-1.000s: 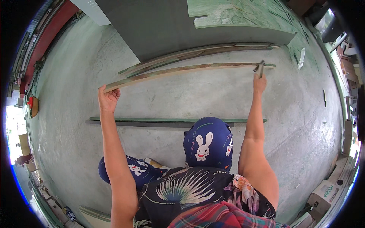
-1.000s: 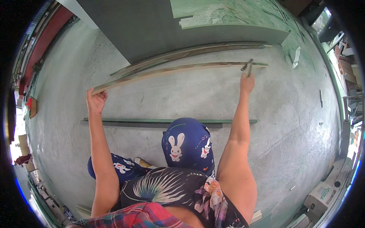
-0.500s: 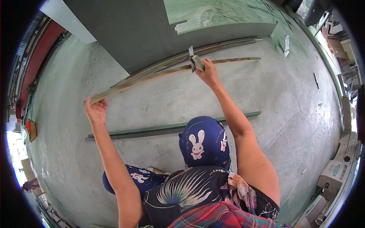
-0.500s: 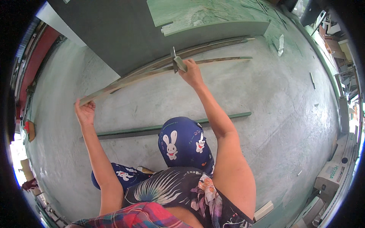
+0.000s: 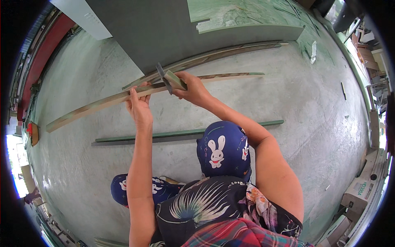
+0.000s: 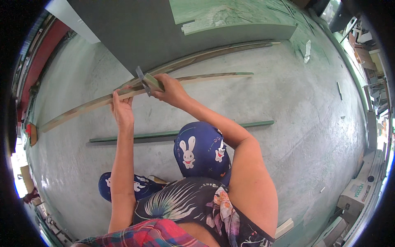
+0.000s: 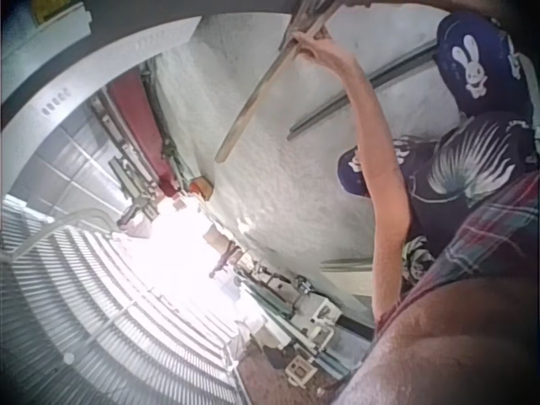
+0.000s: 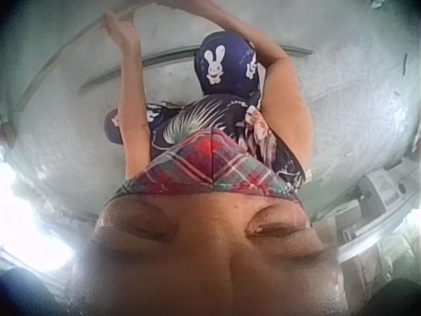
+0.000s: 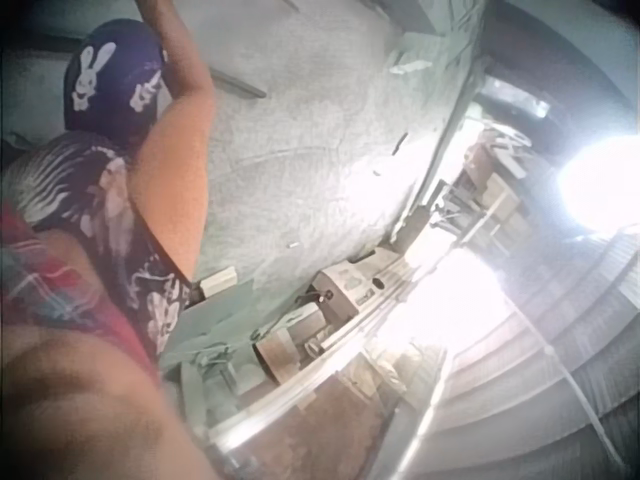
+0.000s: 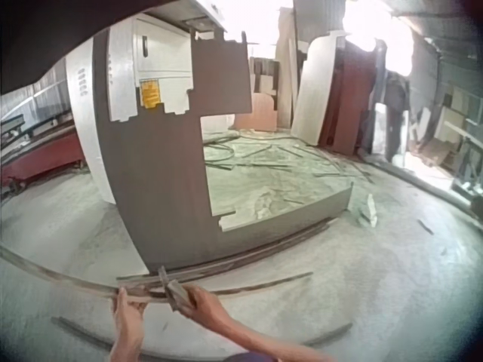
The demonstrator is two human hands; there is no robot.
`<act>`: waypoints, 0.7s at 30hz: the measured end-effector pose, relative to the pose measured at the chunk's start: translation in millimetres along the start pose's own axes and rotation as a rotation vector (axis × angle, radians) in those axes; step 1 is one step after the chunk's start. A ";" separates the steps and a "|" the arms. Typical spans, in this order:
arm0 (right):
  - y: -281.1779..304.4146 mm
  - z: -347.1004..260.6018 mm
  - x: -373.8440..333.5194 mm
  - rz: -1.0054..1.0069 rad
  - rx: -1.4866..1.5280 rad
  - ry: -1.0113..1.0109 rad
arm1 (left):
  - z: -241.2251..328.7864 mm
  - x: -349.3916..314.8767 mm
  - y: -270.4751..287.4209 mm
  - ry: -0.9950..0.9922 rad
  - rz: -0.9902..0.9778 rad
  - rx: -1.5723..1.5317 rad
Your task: Cleaning debris from boards and then sorting/inspecting edge strips.
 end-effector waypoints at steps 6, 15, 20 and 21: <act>22.7 39.9 -30.4 0.050 -0.332 0.141 | 2.7 19.8 41.1 0.034 0.155 -0.044; 61.8 150.5 -60.1 -0.046 -0.189 -0.342 | 35.0 37.5 69.9 -0.019 0.329 -0.030; 106.6 218.9 -78.4 0.050 -0.147 -0.402 | 48.3 42.0 90.3 -0.059 0.408 -0.045; 115.6 233.1 -80.6 0.074 -0.144 -0.437 | 52.7 42.6 93.4 -0.060 0.442 -0.048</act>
Point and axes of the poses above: each hand's wrist, its own x-axis towards the middle knuckle, its own y-axis out of the back of the hand, z = x × y, the point moved 4 cm from there along x, towards the middle knuckle, and after that the axes turned 4 degrees about -x, right-handed, at the moved point
